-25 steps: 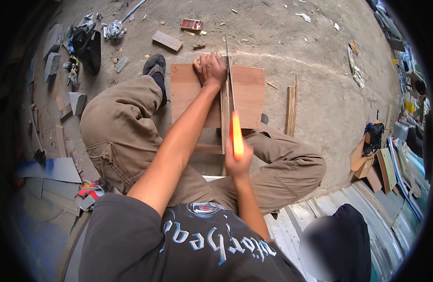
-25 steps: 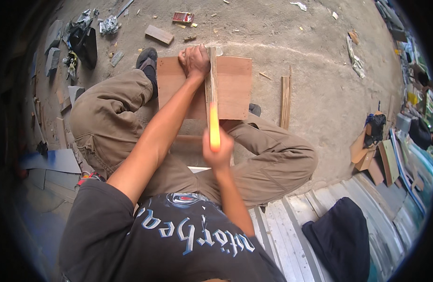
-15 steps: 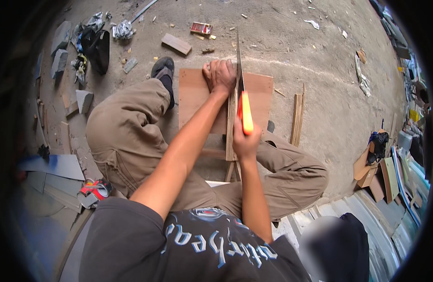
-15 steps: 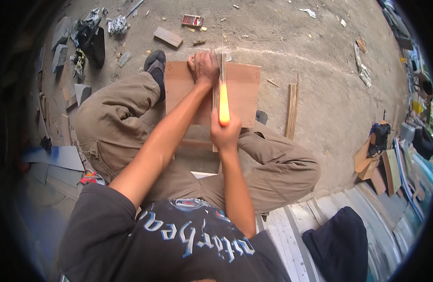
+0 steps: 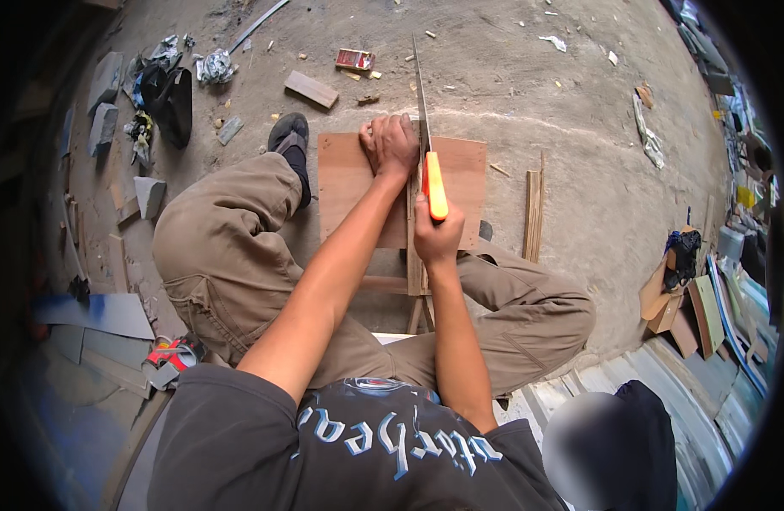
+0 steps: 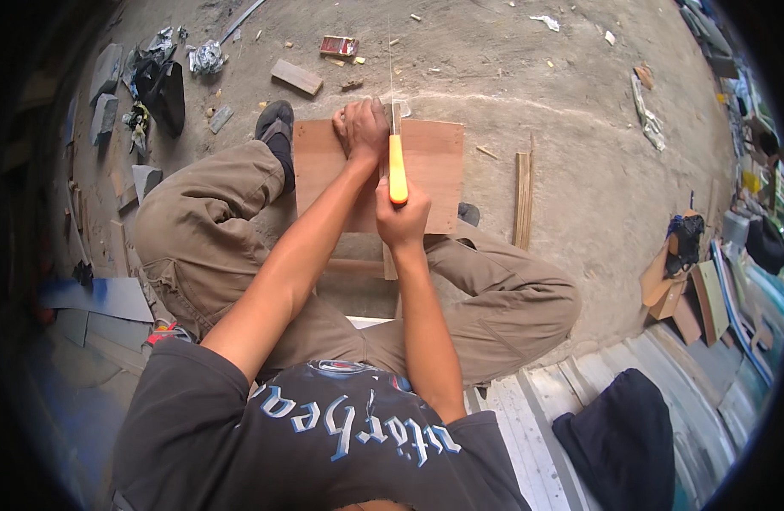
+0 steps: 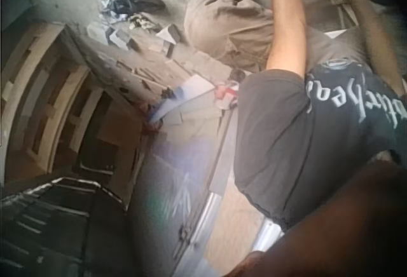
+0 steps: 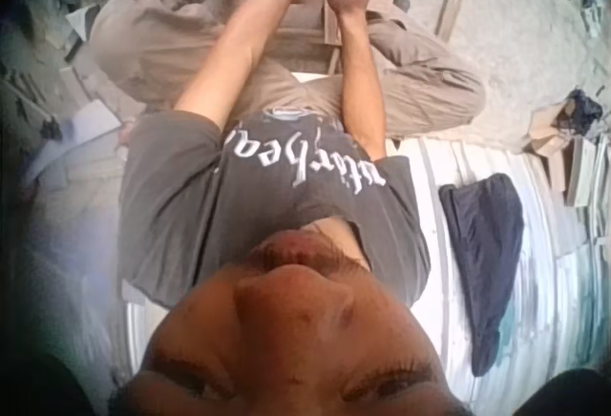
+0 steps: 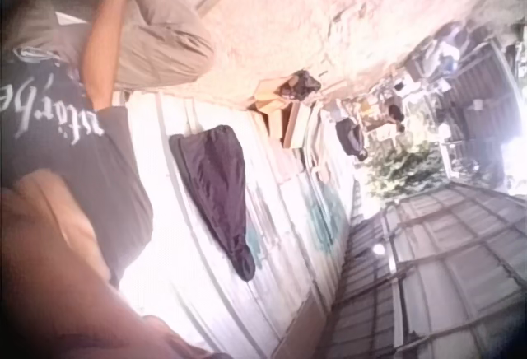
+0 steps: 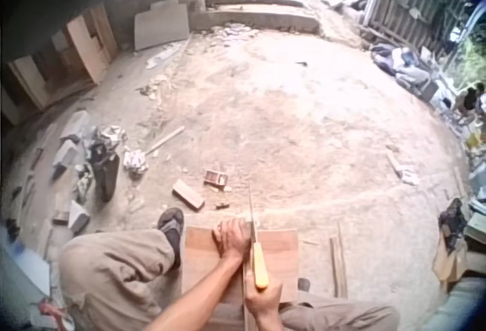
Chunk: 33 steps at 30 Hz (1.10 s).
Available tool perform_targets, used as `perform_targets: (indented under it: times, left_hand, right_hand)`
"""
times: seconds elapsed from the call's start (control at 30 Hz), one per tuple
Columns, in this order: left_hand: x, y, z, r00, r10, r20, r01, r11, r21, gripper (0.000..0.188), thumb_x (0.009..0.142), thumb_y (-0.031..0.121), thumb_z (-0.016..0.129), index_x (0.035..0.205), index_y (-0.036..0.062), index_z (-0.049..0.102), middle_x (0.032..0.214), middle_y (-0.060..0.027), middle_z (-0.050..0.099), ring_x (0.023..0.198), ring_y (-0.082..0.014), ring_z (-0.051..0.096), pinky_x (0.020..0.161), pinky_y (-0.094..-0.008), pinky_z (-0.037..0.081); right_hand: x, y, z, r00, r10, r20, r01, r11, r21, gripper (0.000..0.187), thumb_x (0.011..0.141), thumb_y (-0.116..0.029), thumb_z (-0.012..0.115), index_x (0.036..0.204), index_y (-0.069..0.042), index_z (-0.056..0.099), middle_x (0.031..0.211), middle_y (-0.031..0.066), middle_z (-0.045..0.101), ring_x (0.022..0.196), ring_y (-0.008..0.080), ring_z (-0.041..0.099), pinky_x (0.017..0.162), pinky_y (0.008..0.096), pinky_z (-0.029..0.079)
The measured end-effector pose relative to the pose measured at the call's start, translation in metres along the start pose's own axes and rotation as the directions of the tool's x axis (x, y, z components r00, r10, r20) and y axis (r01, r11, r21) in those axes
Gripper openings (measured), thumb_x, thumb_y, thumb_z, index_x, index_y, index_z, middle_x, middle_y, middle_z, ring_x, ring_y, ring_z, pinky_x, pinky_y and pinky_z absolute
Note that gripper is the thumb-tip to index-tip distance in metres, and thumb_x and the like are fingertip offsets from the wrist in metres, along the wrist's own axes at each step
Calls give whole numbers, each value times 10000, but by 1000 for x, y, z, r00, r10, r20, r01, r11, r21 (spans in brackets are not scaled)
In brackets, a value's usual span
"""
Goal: The person sits on the floor and uses a hand saw to cut a thin wooden strip. They hold the wood steady with one hand and saw with the other, then place the cut piece into a wooden frame.
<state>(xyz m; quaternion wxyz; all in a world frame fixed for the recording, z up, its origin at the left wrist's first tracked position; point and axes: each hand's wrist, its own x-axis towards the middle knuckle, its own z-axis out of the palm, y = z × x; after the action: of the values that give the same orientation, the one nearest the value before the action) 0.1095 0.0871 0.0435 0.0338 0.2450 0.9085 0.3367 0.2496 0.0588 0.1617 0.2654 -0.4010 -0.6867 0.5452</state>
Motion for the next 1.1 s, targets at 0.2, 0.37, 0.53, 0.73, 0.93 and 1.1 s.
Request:
perform_targets:
  times: [0.2,0.37,0.53,0.73,0.93,1.1]
  left_hand:
    - [-11,53,32,989,125,73,-115,985,-129,386,976,313,409,856,49,664,960,-147,661,1022,-304,554,982,-491,293]
    - [-25,89,57,990,86,110,-66,983,-170,369,956,333,451,1004,34,661,1068,-166,648,1131,-306,529,1074,-521,245]
    - [-48,70,62,954,299,24,-296,951,-95,500,953,308,467,1358,15,482,1231,-162,599,1264,-283,471,1155,-528,139]
    - [-57,77,59,952,281,124,-274,959,-71,550,959,277,443,1423,-16,408,1243,-144,595,1283,-259,460,1174,-529,86]
    - [-51,72,55,959,249,138,-249,968,-18,522,971,248,403,1417,-24,413,1219,-141,592,1246,-260,470,1168,-524,105]
    - [-58,72,52,948,285,143,-289,957,8,509,977,247,400,1417,-7,418,1188,-146,594,1208,-268,486,1155,-523,132]
  right_hand:
    - [0,5,-42,988,12,-155,-18,999,-34,230,893,-153,623,751,24,585,563,42,511,538,95,468,495,309,399]
    - [16,22,-82,985,-2,-173,-13,996,-90,239,878,-189,635,791,33,616,550,76,521,519,117,496,505,318,421]
    - [20,24,-78,979,-77,-188,63,995,-79,226,862,-189,636,807,30,632,552,116,550,492,170,539,510,337,437]
    - [16,22,-87,984,-43,-173,32,997,-67,242,872,-196,638,778,24,603,577,174,546,486,230,531,513,362,439]
    - [-101,-12,-120,992,77,-104,-81,996,-40,144,860,-98,656,897,40,674,675,142,650,622,147,661,603,304,515]
    - [-67,8,-118,992,97,-76,-102,992,-71,156,858,-120,650,803,26,646,608,144,596,533,192,601,542,321,476]
